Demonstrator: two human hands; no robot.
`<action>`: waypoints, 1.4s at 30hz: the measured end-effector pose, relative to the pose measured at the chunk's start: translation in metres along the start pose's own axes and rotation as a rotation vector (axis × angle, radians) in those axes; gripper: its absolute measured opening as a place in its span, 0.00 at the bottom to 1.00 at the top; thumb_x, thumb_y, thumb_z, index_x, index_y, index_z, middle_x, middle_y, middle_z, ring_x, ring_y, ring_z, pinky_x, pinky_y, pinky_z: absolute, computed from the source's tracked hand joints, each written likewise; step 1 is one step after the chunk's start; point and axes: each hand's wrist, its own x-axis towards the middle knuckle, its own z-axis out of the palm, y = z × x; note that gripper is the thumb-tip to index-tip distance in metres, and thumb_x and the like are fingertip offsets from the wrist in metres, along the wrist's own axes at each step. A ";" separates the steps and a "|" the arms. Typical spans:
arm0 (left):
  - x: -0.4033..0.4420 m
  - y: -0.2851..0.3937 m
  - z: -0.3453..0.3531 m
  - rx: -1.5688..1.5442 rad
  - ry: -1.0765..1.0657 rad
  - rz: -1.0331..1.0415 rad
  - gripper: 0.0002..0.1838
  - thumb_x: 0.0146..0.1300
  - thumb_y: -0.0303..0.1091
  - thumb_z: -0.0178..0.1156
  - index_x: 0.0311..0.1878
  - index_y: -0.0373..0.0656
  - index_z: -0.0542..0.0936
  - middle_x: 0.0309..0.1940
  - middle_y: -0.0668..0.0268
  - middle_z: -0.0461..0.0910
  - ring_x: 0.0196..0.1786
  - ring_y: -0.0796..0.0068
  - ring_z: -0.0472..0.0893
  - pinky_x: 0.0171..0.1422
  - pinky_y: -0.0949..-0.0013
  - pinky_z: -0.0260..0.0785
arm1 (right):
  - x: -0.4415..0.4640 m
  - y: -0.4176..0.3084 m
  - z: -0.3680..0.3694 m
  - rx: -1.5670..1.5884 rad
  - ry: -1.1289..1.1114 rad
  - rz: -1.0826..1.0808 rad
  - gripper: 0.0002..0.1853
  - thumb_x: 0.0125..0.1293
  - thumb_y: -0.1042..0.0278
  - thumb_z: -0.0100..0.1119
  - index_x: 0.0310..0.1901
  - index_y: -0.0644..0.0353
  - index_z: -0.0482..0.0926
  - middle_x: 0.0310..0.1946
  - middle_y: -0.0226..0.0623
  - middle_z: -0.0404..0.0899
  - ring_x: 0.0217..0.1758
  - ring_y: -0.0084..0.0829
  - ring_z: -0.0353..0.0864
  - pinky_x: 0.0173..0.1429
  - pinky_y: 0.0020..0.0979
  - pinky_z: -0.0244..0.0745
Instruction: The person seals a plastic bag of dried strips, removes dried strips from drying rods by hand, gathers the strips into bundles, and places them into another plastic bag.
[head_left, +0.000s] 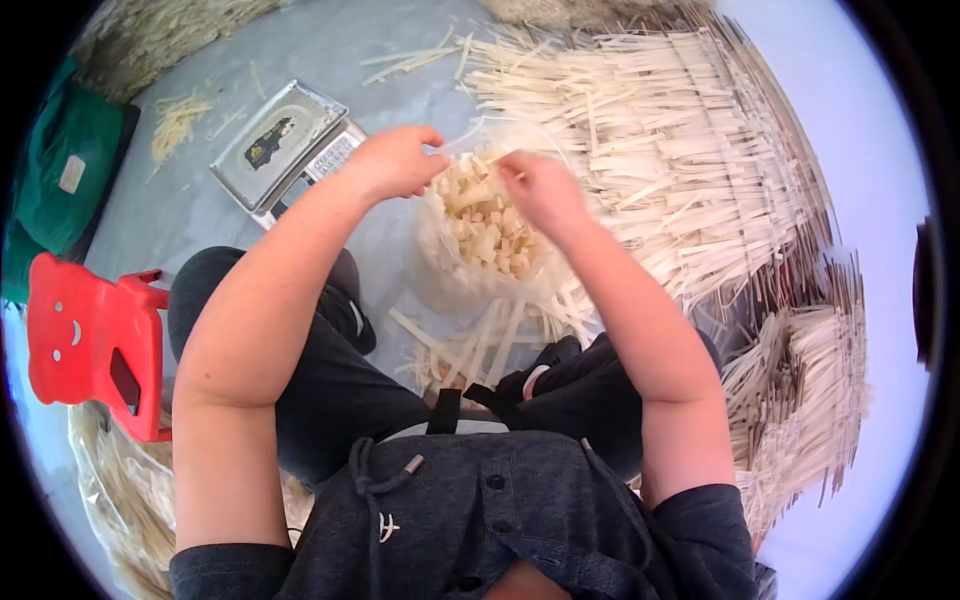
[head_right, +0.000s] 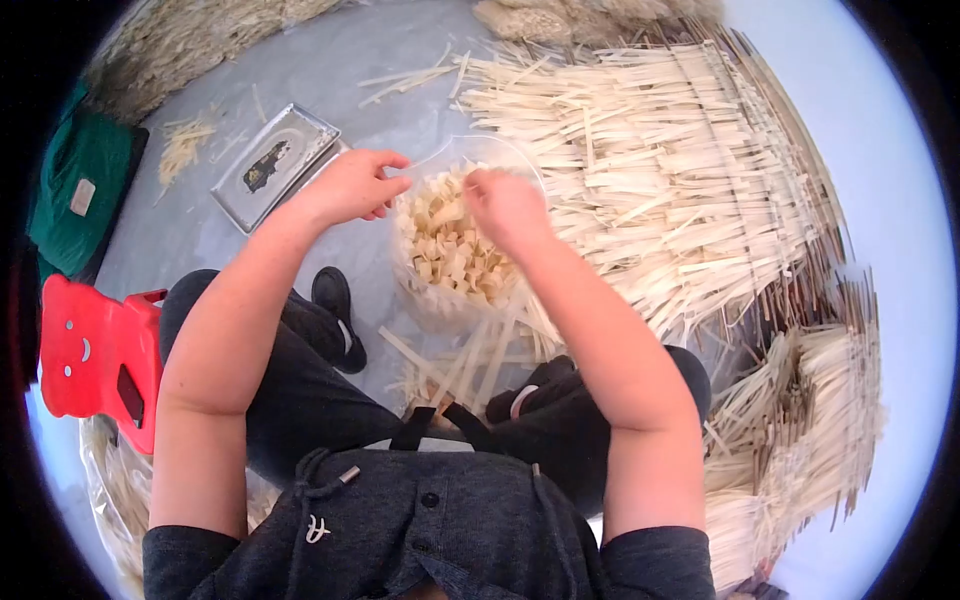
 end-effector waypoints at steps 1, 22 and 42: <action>-0.004 0.001 -0.004 0.053 0.023 -0.017 0.23 0.65 0.42 0.60 0.59 0.37 0.77 0.29 0.62 0.82 0.28 0.75 0.82 0.33 0.71 0.77 | 0.001 0.015 -0.011 -0.154 0.089 -0.070 0.08 0.59 0.67 0.58 0.37 0.59 0.83 0.33 0.45 0.83 0.41 0.43 0.82 0.47 0.43 0.75; -0.009 0.003 -0.001 0.023 -0.070 -0.046 0.14 0.67 0.37 0.56 0.34 0.35 0.79 0.24 0.65 0.80 0.25 0.78 0.79 0.30 0.73 0.74 | -0.008 0.027 -0.016 -0.600 -0.360 0.083 0.08 0.56 0.76 0.56 0.33 0.57 0.85 0.35 0.40 0.85 0.40 0.39 0.86 0.43 0.37 0.78; -0.004 -0.002 0.000 -0.035 -0.115 -0.063 0.14 0.68 0.41 0.57 0.35 0.39 0.80 0.25 0.68 0.79 0.27 0.81 0.79 0.30 0.75 0.72 | -0.007 0.053 0.014 -0.458 -0.366 0.141 0.09 0.55 0.73 0.56 0.34 0.59 0.86 0.38 0.44 0.85 0.44 0.43 0.85 0.46 0.38 0.78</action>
